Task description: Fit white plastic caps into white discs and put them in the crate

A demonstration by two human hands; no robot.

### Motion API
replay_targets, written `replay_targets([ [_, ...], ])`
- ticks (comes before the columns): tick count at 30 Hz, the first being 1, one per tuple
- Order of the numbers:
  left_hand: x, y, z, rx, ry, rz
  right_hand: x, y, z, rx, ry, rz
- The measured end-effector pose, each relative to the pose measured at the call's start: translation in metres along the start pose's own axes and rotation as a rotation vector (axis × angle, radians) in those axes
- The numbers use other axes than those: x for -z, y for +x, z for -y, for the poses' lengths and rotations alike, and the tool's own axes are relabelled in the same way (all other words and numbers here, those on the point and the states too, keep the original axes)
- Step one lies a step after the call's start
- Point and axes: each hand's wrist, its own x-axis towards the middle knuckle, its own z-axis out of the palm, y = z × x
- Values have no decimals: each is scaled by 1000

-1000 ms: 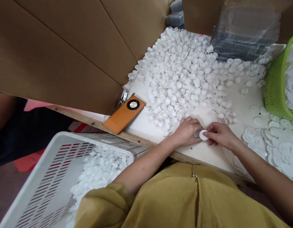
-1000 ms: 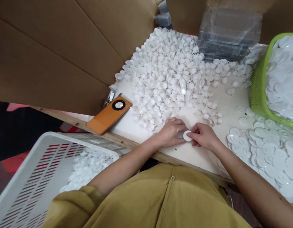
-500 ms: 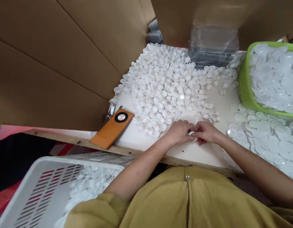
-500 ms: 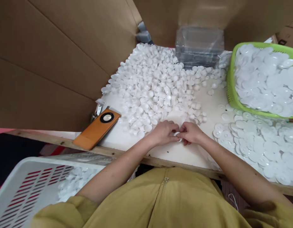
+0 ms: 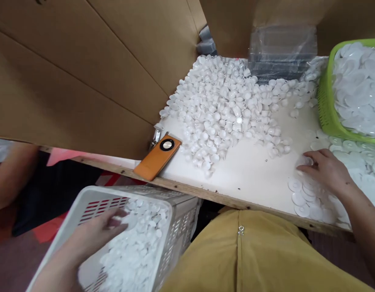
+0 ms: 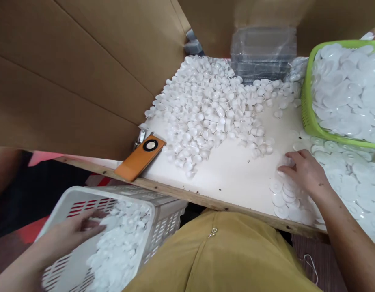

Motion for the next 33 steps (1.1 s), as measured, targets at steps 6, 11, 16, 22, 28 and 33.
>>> replay_targets([
  [6,-7,7,-59,-45,-13,-351,-16,-4,41,183,-104,-44],
  [11,-45,39,-249,-716,-202,-320,-18,-5,62,304,-130,-39],
  [16,-77,71,-373,-708,11,-268,-25,-10,69,379,-115,-118],
  [22,-85,89,-369,-810,-54,-220,-29,-8,65,430,-120,-146],
  [28,-99,76,-308,-956,-435,-203,-28,-4,59,446,-63,-108],
  [33,-108,78,-290,-944,-297,-309,-25,-8,67,421,-241,-102],
])
